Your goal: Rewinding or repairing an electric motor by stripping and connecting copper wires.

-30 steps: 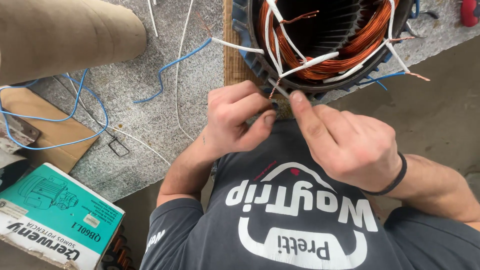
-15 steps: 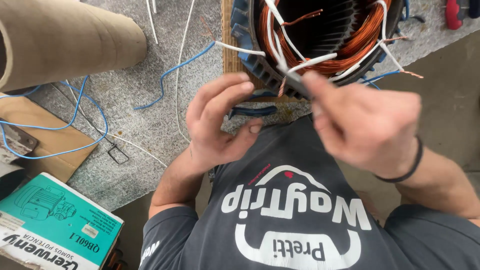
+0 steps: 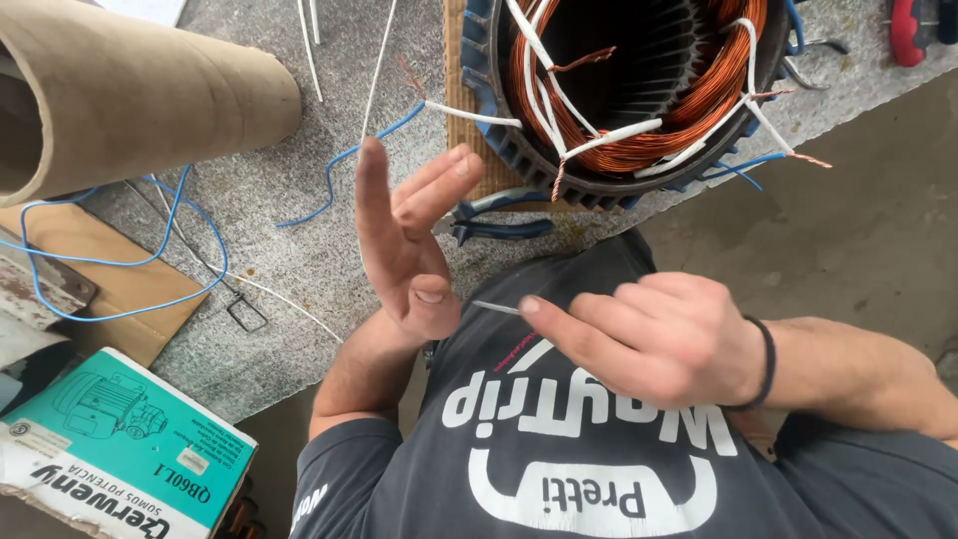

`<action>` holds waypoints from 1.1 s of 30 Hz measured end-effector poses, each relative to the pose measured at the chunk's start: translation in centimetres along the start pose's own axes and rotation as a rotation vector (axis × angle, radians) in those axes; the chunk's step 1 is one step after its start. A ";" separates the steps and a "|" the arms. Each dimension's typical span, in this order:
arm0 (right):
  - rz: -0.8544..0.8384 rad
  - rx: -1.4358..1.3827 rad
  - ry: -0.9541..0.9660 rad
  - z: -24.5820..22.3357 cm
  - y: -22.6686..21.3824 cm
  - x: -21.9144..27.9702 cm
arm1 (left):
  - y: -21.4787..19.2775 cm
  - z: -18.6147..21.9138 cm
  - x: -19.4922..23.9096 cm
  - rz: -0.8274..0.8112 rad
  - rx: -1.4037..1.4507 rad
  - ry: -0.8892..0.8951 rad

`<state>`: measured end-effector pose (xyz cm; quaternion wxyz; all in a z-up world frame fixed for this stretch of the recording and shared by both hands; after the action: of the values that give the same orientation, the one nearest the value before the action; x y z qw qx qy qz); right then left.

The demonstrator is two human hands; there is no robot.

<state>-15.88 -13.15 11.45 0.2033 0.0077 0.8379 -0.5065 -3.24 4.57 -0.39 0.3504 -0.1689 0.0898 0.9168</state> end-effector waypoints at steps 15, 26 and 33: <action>0.188 -0.295 0.169 2.3 0.9 5.7 | 1.8 3.9 -9.2 -0.471 -0.652 0.422; 0.257 -0.478 0.103 6.0 -2.5 4.6 | 3.5 2.2 -10.2 -0.409 -0.697 0.375; -0.063 0.030 0.134 6.6 -4.7 -2.8 | 2.9 3.5 -10.0 -0.378 -0.701 0.387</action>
<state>-12.12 -20.57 13.75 0.1308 0.0184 0.8417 -0.5235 0.93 -2.68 6.73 0.4103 -0.4597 -0.1949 0.7631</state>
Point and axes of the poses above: each hand's wrist, its own x-axis away from the middle knuckle, its own y-axis out of the palm, z = x × y, the point moved 3 cm from there along -x, towards the middle knuckle, and after that the axes turned 4 degrees about -x, right-handed, at the moved point
